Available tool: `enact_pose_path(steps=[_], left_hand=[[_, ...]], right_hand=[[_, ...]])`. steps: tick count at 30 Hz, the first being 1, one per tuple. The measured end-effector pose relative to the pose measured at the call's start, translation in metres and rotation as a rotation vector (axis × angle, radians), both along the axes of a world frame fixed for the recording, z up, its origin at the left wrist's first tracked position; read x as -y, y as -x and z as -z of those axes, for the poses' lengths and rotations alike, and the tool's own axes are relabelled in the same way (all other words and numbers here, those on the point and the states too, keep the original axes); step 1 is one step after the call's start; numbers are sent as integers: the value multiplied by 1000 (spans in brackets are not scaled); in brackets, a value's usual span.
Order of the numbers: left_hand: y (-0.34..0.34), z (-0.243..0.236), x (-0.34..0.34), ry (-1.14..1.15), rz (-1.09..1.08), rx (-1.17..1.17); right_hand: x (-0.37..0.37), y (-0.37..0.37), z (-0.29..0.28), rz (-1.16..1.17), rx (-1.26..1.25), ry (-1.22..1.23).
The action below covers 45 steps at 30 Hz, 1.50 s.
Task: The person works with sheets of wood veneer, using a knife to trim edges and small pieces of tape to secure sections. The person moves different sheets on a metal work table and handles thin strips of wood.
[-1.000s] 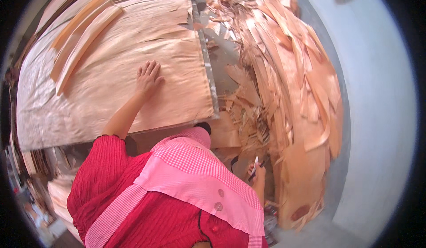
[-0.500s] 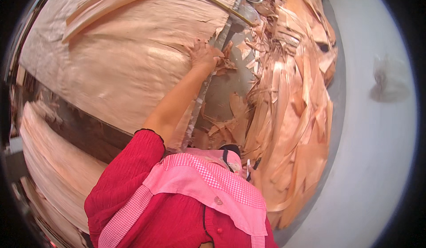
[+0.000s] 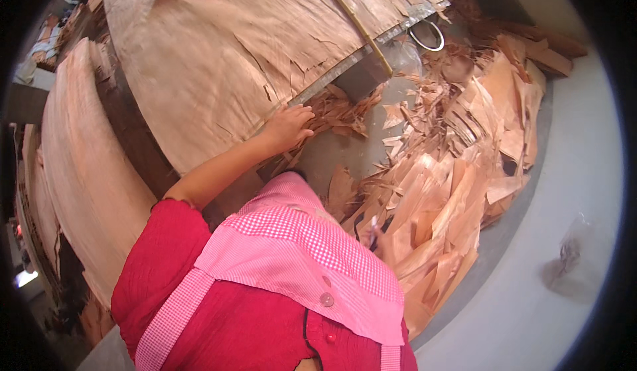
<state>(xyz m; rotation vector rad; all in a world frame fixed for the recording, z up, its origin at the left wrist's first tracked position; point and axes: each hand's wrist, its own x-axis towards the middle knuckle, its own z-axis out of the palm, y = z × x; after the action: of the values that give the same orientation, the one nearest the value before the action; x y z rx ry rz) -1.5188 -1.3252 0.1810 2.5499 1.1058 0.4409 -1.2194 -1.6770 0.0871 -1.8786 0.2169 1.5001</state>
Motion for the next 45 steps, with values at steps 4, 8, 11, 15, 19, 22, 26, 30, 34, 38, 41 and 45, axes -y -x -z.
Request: enact_pose_path(steps=[4,8,11,15,19,22,26,30,34,38,41,45], left_hand=[[20,-31,-15,-188,-342,-39],[20,9,-58,-166,-305,-380],[17,31,-53,-191,-338,-161],[11,11,-58,-135,-389,-229],[-5,0,-126,-118,-526,-23],[-22,5,-178,-243,-673,10],[-30,29,-192,-272,-770,65],[-35,28,-204,67,-952,505],[-63,26,-203,-121,-984,-21],[-86,4,-215,36,-1216,-41],[-92,13,-223,-88,-1130,-136],[-94,28,-225,-58,-1158,-129]], right_hand=[[-86,-40,-27,-44,36,-86],[-177,-58,-47,-346,103,-265],[-251,-59,-53,-486,56,-457],[-335,-37,-87,-579,30,-450],[-425,-12,-138,-989,185,-477],[-507,9,-132,-1163,205,-570],[-609,84,-143,-1394,281,-735],[-683,140,-123,-1673,347,-735],[-706,159,-110,-1901,576,-686],[-705,161,-121,-1990,887,-647],[-711,155,-130,-1978,639,-500],[-705,129,-93,-1709,346,-668]])
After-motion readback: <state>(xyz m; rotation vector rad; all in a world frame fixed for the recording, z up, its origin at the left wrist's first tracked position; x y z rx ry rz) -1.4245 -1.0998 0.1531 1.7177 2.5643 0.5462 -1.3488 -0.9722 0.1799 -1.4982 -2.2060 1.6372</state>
